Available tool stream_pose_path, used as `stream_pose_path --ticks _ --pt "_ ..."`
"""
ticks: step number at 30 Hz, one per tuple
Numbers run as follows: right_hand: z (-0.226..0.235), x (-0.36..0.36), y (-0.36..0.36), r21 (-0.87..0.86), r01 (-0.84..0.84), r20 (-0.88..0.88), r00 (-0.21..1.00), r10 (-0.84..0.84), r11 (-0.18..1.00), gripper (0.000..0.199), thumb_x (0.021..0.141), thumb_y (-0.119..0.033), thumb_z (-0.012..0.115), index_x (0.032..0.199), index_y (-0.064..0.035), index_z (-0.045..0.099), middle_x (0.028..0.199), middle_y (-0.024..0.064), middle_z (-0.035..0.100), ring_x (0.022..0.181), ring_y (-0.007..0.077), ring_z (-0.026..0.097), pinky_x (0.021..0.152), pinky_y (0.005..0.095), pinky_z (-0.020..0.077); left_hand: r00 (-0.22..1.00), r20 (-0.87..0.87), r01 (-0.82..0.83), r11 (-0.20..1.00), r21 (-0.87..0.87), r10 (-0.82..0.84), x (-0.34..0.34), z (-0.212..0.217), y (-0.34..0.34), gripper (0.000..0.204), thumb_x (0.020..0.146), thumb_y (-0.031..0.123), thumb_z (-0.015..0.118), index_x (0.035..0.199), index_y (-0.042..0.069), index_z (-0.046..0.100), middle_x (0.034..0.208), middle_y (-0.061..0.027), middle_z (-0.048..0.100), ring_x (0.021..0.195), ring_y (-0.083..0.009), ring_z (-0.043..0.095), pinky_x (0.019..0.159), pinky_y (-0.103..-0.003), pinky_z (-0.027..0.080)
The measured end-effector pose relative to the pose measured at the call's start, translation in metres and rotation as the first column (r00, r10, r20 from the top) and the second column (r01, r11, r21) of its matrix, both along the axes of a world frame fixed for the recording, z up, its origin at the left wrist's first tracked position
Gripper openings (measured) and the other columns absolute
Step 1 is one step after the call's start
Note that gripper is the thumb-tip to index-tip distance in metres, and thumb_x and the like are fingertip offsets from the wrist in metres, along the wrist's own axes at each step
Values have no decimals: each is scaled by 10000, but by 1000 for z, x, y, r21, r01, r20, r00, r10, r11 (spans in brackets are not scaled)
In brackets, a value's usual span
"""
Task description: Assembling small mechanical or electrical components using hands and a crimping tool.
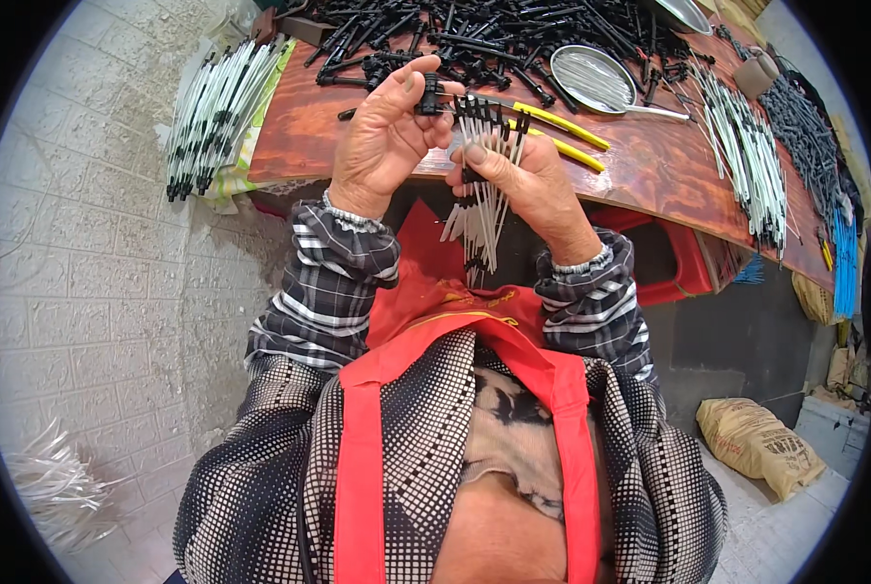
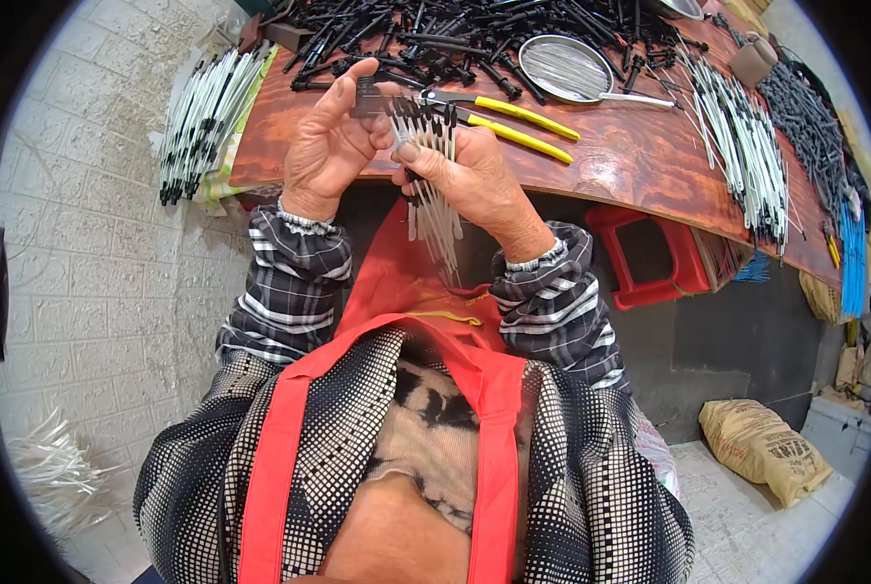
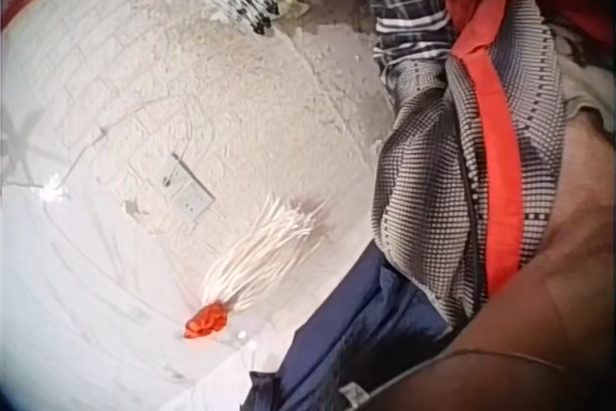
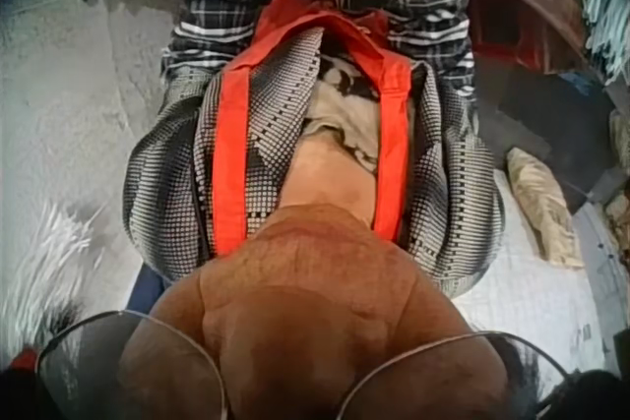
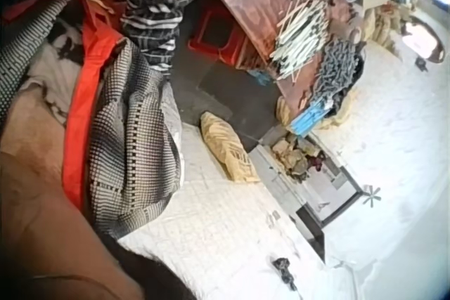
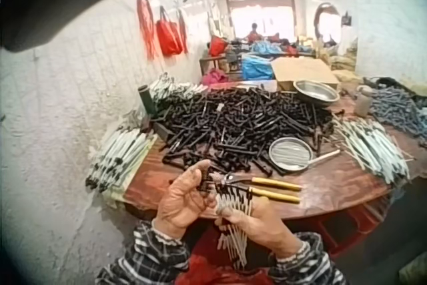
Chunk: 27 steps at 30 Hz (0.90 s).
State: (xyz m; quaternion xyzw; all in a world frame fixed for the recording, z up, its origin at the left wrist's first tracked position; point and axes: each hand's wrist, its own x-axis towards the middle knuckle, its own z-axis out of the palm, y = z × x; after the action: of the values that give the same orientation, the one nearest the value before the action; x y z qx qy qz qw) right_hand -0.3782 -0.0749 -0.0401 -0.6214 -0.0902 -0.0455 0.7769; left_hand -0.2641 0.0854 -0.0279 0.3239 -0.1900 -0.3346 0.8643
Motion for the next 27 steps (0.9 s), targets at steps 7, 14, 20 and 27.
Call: stream_pose_path --ticks 7,14,20,27 --pt "3 2 3 43 3 6 1000 -3 999 229 937 -212 646 1010 2 681 819 36 681 731 98 651 660 233 550 999 9 45 999 -21 -45 0 2 -1 338 935 171 624 1237 35 558 1023 -137 682 796 -204 662 733 -360 557" --pt "3 3 1 -24 -25 -17 1000 24 999 254 971 -222 586 993 23 649 836 67 675 750 128 637 686 260 527 1000 -12 -5 1000 17 5 -2 4 -1 339 946 151 602 1254 22 547 1023 -128 680 892 -226 669 816 -397 551" --pt "2 4 0 -28 -41 -14 999 41 999 243 969 -215 591 987 20 651 832 65 675 747 125 637 681 257 528 1000 1 -1 1000 26 1 -4 8 -3 343 953 154 593 1259 9 540 1031 -110 673 935 -209 658 852 -399 544" --pt "2 5 2 -13 -45 -15 999 44 999 235 967 -209 597 987 18 653 832 63 675 751 126 640 687 260 533 1000 16 23 1000 6 -23 -3 8 -2 341 957 152 585 1258 -1 545 1045 -119 659 941 -214 655 850 -391 546"
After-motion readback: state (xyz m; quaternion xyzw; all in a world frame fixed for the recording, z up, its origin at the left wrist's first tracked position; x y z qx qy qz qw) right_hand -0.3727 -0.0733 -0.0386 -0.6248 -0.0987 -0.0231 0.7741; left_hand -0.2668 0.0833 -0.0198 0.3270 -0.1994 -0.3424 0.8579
